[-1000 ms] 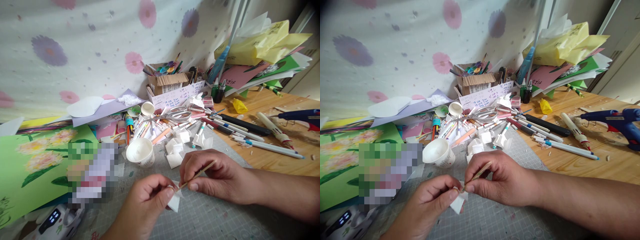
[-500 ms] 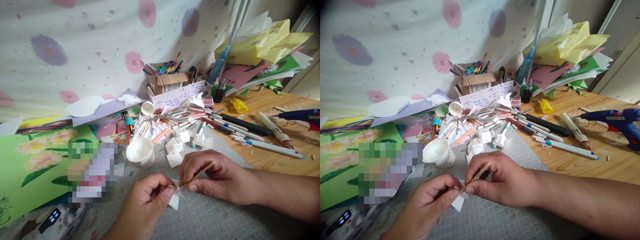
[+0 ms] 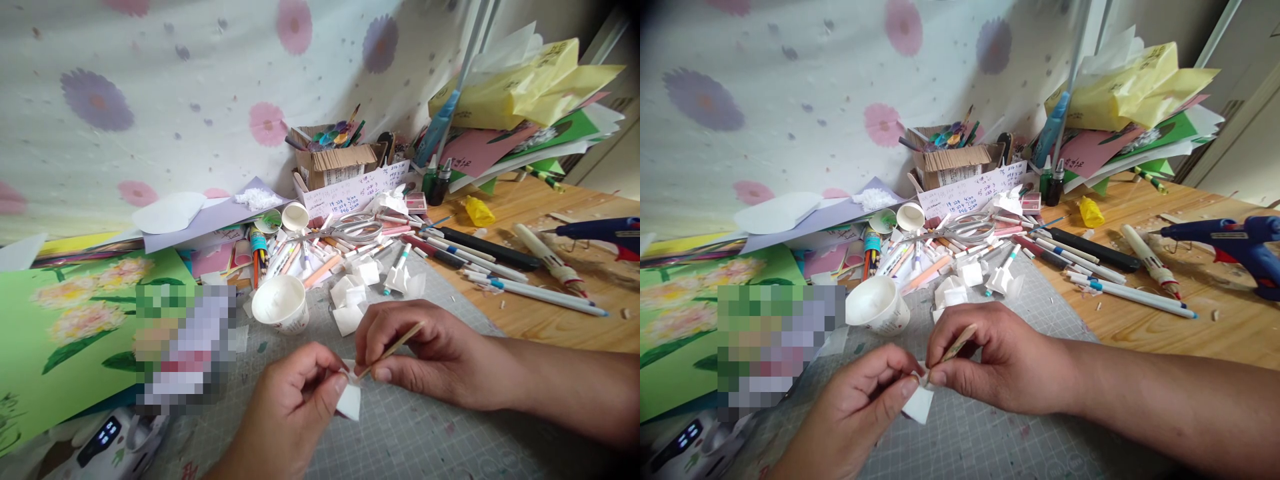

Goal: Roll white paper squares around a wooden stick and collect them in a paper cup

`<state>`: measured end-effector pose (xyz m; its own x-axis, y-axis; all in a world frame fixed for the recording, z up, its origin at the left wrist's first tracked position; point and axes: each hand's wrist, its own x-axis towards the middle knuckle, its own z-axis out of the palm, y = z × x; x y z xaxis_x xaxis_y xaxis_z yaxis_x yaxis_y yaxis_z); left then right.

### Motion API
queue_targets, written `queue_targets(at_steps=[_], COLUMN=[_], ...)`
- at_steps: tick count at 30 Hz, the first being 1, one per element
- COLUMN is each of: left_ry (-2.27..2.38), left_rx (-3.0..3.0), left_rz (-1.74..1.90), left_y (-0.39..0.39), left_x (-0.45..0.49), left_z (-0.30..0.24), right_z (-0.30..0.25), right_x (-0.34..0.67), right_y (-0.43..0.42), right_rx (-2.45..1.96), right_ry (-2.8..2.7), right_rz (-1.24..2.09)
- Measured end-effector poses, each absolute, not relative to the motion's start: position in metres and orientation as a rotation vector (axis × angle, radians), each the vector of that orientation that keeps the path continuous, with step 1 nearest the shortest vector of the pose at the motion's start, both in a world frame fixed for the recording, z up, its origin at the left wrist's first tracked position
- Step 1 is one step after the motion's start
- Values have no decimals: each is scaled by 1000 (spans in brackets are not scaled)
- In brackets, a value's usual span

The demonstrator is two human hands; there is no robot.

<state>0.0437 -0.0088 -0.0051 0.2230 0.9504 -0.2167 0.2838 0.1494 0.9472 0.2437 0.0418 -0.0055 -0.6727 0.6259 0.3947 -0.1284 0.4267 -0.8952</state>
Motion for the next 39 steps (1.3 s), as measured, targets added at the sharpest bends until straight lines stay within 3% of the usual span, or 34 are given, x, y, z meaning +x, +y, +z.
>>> queue_targets(at_steps=[9, 14, 33, 39], left_ry=[1254, 1177, 1270, 1243], left_rx=[1385, 1144, 1152, 1072], left_rz=[759, 964, 978, 1048], left_y=[-9, -13, -13, -12], left_x=[42, 45, 43, 44], left_z=[-8, -15, -13, -8], right_z=[-4, -4, 6, 7], right_x=[242, 241, 232, 232], right_y=[40, 39, 31, 35], right_rx=[-441, -449, -304, -446], right_ry=[-1885, -1860, -2061, -1955], right_rz=[1417, 1413, 962, 894])
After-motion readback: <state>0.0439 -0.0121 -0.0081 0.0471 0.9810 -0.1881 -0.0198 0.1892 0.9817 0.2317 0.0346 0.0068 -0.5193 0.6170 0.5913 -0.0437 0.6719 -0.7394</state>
